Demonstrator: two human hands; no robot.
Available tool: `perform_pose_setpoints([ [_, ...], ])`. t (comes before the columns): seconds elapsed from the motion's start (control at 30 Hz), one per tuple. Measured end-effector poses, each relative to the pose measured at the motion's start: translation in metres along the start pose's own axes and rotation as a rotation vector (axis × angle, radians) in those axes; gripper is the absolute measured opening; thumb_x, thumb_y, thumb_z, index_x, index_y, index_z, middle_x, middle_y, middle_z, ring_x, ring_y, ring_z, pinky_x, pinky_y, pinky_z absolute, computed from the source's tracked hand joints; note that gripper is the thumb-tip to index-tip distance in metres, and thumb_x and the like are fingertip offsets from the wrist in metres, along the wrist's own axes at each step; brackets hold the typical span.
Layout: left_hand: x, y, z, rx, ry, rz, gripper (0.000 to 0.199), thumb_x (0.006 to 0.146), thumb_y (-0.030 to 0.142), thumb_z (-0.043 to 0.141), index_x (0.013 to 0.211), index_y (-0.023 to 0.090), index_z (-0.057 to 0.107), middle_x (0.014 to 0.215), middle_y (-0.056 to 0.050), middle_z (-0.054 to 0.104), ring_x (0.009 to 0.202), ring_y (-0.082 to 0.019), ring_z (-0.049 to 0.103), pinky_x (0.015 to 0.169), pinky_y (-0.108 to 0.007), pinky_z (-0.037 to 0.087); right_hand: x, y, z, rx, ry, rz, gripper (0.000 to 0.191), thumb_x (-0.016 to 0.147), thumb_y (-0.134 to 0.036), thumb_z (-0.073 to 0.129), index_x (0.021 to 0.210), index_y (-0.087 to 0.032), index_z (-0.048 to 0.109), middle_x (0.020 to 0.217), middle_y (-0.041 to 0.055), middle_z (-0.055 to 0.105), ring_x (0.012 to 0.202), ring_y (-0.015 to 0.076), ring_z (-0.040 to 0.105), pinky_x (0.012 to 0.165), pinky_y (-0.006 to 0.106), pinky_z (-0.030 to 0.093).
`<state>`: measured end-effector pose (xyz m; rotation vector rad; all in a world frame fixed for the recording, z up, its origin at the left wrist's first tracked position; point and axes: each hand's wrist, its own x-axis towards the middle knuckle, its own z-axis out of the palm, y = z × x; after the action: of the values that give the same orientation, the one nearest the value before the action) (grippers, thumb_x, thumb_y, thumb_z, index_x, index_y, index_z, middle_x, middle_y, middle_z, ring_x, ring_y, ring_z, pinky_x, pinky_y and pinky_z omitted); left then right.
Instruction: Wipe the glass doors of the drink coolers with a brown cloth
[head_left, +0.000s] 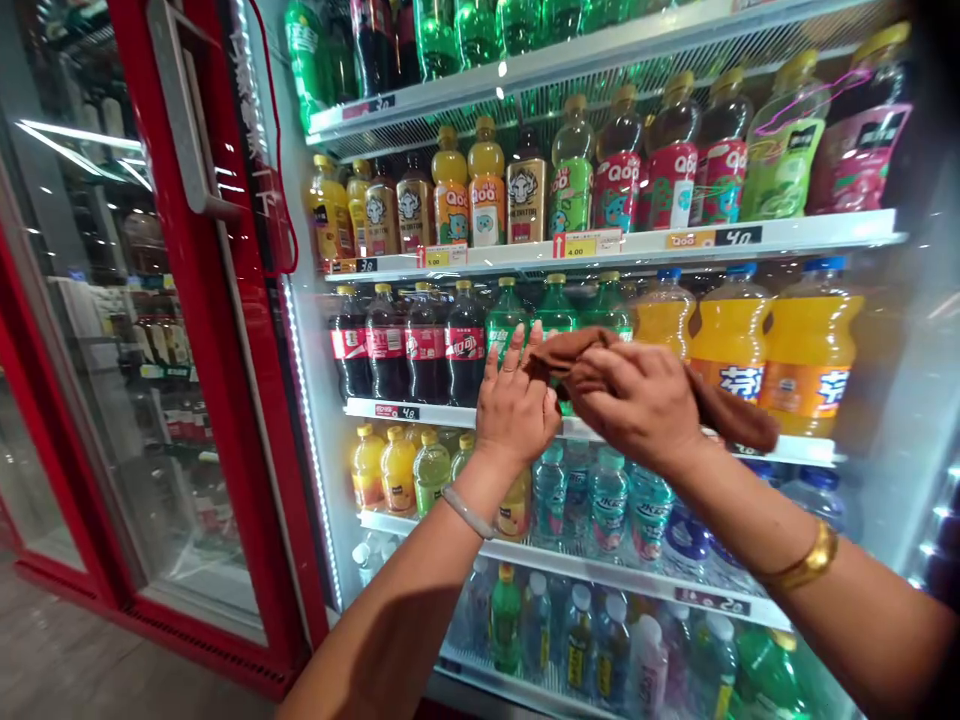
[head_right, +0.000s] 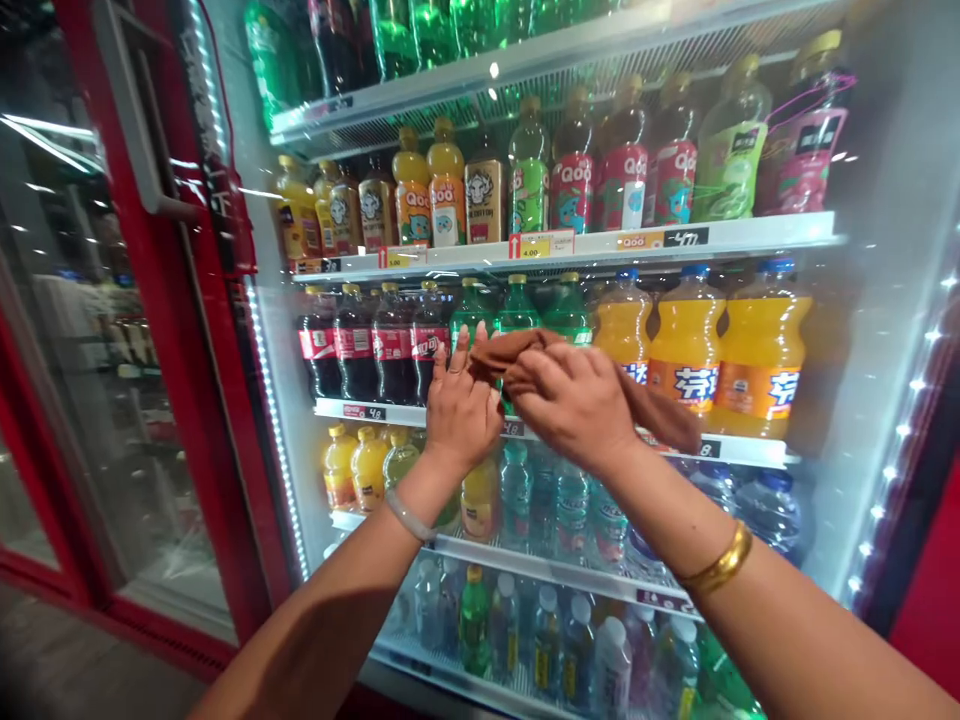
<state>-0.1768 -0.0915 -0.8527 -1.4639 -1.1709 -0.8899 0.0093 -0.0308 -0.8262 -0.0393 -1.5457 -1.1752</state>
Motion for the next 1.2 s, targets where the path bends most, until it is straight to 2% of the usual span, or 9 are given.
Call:
perform_pose_setpoints([
  [0.17,0.001,0.002,0.002,0.0,-0.027,-0.033,0.072,0.098,0.024,0.041,0.167,0.019,0.019,0.174,-0.006,0.024,0.164,-0.023,0.01,0.135,-0.051,0.005,-0.022,0.002,-0.009,-0.115,0.054,0.27,0.013,0.087,-0.03,0.074,0.078,-0.023,0.069,0.114,0.0072,0.07,0.107,0.026,0.057,0.084,0.041,0.039],
  [0.3,0.001,0.005,0.003,0.0,-0.054,-0.058,0.074,0.098,0.028,0.044,0.167,0.022,0.017,0.175,-0.004,0.021,0.164,-0.023,0.008,0.135,-0.05,0.003,-0.031,-0.021,-0.012,0.033,-0.047,0.124,0.009,0.087,-0.029,0.074,0.079,-0.028,0.07,0.114,0.0022,0.071,0.11,0.0235,0.053,0.088,0.041,0.037],
  [0.4,0.0,0.005,0.003,-0.02,-0.047,-0.065,0.076,0.098,0.027,0.045,0.168,0.024,0.015,0.175,-0.003,0.02,0.164,-0.023,0.009,0.135,-0.051,0.003,-0.026,0.001,-0.011,0.082,-0.096,0.014,0.008,0.09,-0.031,0.072,0.082,-0.03,0.071,0.117,-0.0001,0.071,0.112,0.0216,0.053,0.088,0.039,0.038],
  [0.5,-0.002,0.003,0.005,-0.041,-0.045,-0.057,0.079,0.099,0.024,0.046,0.168,0.026,0.008,0.176,-0.003,0.018,0.164,-0.024,0.01,0.136,-0.052,0.002,-0.033,0.029,-0.018,-0.056,-0.043,0.152,0.012,0.088,-0.033,0.074,0.08,-0.026,0.069,0.115,0.0035,0.07,0.11,0.0221,0.056,0.087,0.038,0.041],
  [0.6,-0.004,0.006,0.006,-0.06,-0.051,-0.08,0.083,0.099,0.023,0.047,0.168,0.028,0.001,0.176,-0.002,0.013,0.164,-0.026,0.01,0.135,-0.054,0.001,-0.051,0.024,-0.027,-0.141,0.035,0.254,0.019,0.084,-0.032,0.078,0.073,-0.023,0.065,0.11,0.0064,0.069,0.107,0.024,0.057,0.086,0.039,0.042],
  [0.73,-0.002,0.033,0.01,-0.07,-0.034,-0.158,0.083,0.099,0.021,0.045,0.168,0.026,-0.001,0.177,-0.004,0.008,0.164,-0.029,0.007,0.133,-0.062,-0.003,-0.055,0.002,-0.029,-0.093,-0.006,0.134,0.015,0.082,-0.031,0.079,0.078,-0.026,0.065,0.109,0.0027,0.071,0.106,0.0244,0.057,0.084,0.04,0.04],
  [0.83,0.002,0.069,0.015,-0.133,-0.045,-0.127,0.082,0.099,0.022,0.042,0.168,0.022,-0.004,0.176,-0.006,0.01,0.164,-0.028,0.007,0.132,-0.064,-0.005,-0.046,0.024,-0.03,-0.059,-0.09,0.047,0.012,0.087,-0.035,0.075,0.096,-0.031,0.069,0.108,0.0015,0.071,0.101,0.0221,0.057,0.082,0.038,0.04],
  [1.0,0.003,0.115,0.033,-0.188,-0.057,-0.034,0.079,0.099,0.026,0.043,0.168,0.019,0.005,0.175,-0.006,0.019,0.164,-0.023,0.006,0.134,-0.056,-0.008,-0.068,0.064,-0.052,-0.264,-0.064,0.295,0.065,0.089,-0.034,0.071,0.15,-0.024,0.05,0.108,0.0099,0.068,0.096,0.0236,0.06,0.083,0.038,0.045],
  [1.2,-0.002,0.121,0.05,-0.165,-0.013,0.026,0.074,0.098,0.024,0.046,0.166,0.015,0.019,0.173,-0.009,0.023,0.163,-0.021,0.011,0.136,-0.05,-0.003,-0.095,0.026,-0.057,-0.216,-0.133,0.258,0.047,0.089,-0.027,0.071,0.135,-0.033,0.063,0.109,0.0067,0.069,0.105,0.0254,0.059,0.092,0.042,0.045],
])
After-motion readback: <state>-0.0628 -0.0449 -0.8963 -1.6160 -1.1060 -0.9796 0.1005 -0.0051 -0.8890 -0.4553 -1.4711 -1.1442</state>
